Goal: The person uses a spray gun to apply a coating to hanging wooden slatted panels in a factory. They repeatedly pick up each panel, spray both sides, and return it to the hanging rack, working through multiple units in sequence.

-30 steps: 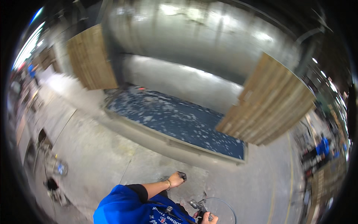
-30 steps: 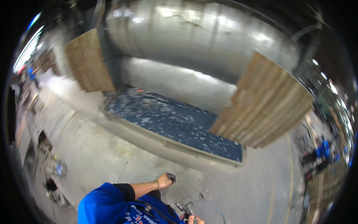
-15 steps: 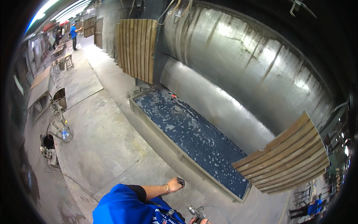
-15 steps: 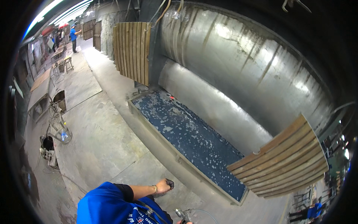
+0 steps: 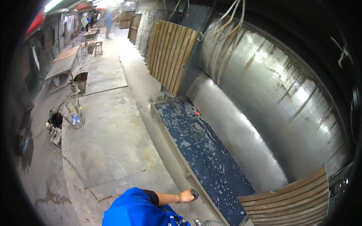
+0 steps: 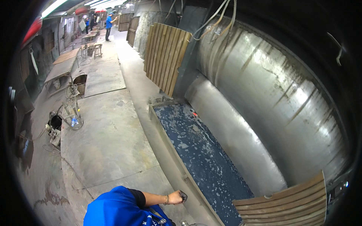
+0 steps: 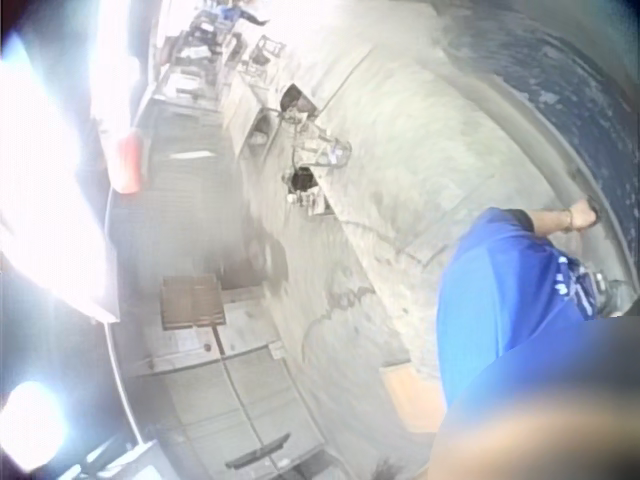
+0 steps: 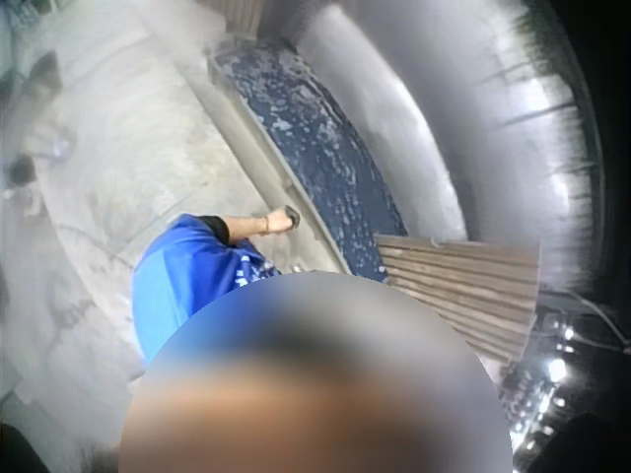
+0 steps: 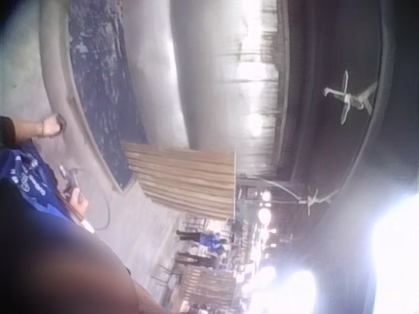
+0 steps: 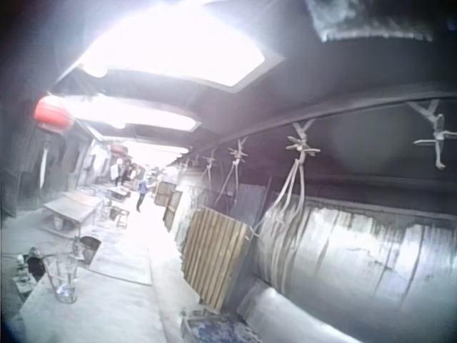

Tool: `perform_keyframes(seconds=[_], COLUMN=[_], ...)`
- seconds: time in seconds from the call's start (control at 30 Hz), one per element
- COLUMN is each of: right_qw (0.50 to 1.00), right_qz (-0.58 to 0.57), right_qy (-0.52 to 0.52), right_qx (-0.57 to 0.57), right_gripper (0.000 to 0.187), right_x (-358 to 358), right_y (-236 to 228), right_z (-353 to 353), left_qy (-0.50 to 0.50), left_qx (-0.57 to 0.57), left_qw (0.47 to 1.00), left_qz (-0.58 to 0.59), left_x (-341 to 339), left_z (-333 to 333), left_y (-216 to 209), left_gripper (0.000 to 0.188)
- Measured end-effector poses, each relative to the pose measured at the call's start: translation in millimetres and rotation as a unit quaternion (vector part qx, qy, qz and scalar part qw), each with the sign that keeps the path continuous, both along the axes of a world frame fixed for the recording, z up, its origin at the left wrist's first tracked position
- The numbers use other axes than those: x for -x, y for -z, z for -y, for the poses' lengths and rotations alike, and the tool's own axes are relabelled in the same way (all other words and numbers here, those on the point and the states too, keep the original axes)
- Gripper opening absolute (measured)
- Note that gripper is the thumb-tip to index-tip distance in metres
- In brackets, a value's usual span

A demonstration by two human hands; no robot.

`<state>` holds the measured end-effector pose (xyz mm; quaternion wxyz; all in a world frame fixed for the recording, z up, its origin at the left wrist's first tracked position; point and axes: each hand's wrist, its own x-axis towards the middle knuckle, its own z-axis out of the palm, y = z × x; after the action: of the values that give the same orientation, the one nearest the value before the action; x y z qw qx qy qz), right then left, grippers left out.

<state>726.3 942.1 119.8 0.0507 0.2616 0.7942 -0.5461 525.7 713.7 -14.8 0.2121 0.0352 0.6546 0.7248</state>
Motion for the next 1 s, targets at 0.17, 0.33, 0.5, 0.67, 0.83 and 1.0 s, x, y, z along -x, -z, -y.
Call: perform_keyframes(seconds=[0.17, 0.33, 0.5, 0.67, 0.83, 1.0], right_qw=[0.996, 0.994, 0.996, 0.996, 0.996, 0.995], right_qz=[-0.030, -0.031, -0.009, 0.005, 0.016, 0.024], right_qy=[-0.062, -0.078, -0.081, -0.087, -0.092, -0.097], right_qx=[0.051, 0.068, 0.038, 0.017, 0.004, -0.011], right_gripper=[0.040, 0.042, 0.043, 0.044, 0.045, 0.046], right_x=[39, 62, 77, 88, 93, 100], right_y=[-18, -27, -23, -18, -17, -16], right_z=[30, 45, 51, 51, 51, 51], left_qy=[-0.043, -0.058, -0.082, -0.091, -0.111, -0.141], left_qx=[0.049, 0.065, 0.040, 0.018, -0.005, -0.016], left_qw=[0.973, 0.988, 0.995, 0.995, 0.994, 0.990], left_qz=[-0.223, -0.126, 0.026, -0.022, -0.025, -0.009], left_x=[33, 43, 32, 24, 32, 39], left_z=[46, 80, 82, 78, 83, 84], left_y=[17, 7, -5, 14, 29, 28], left_gripper=[0.010, 0.007, 0.008, 0.010, 0.009, 0.010])
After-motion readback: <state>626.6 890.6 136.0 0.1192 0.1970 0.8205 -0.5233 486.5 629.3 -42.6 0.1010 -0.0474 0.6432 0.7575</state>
